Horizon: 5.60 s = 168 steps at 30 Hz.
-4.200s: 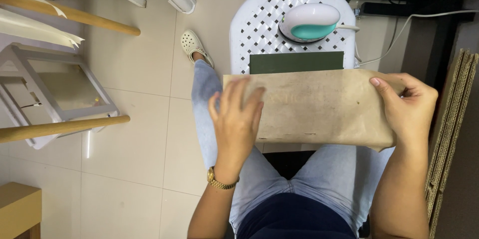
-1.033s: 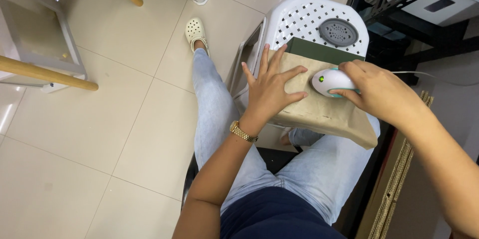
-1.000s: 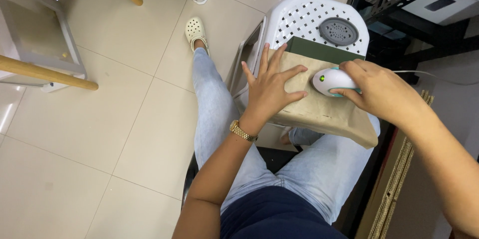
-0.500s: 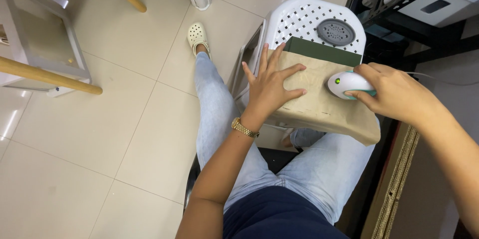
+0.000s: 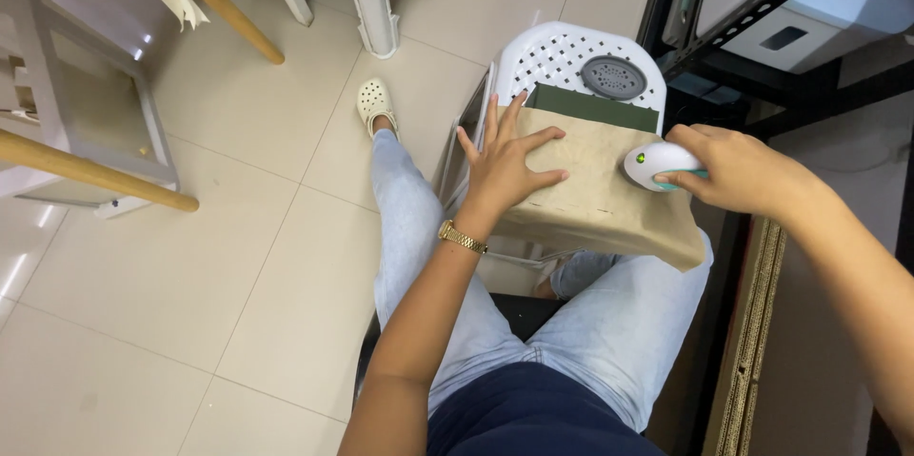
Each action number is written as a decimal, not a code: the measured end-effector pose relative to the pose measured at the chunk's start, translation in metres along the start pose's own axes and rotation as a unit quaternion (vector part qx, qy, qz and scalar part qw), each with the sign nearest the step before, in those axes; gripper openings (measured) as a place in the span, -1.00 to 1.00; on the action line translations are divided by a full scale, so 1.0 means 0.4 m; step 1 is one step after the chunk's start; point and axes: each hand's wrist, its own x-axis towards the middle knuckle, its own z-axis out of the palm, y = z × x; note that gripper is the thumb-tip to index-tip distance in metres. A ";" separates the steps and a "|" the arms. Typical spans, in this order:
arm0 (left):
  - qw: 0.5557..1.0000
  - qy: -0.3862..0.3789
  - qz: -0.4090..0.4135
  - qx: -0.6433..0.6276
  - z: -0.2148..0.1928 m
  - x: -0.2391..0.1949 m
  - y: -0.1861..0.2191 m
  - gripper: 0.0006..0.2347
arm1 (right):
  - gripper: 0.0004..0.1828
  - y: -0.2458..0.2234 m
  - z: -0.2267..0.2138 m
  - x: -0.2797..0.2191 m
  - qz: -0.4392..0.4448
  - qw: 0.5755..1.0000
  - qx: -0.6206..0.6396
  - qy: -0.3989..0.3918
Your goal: Applying a heat-transfer label to a green box using a mini heat press and protective paper.
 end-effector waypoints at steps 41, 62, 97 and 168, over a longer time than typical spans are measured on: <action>1.000 0.022 -0.002 -0.017 0.016 0.005 -0.009 -0.53 | -0.69 -0.205 -0.043 0.084 -0.009 0.999 0.028 0.027; 0.999 -0.050 0.006 -0.011 -0.017 0.021 -0.025 -0.39 | -0.74 -0.187 -0.029 0.088 -0.057 0.996 0.032 0.067; 0.999 -0.044 0.015 -0.003 -0.006 0.025 -0.032 -0.36 | -0.76 -0.207 -0.036 0.088 -0.090 0.994 0.027 0.053; 0.990 -0.112 0.020 0.088 -0.038 0.033 -0.027 -0.09 | -0.66 -0.168 -0.014 0.092 -0.068 0.996 0.005 0.055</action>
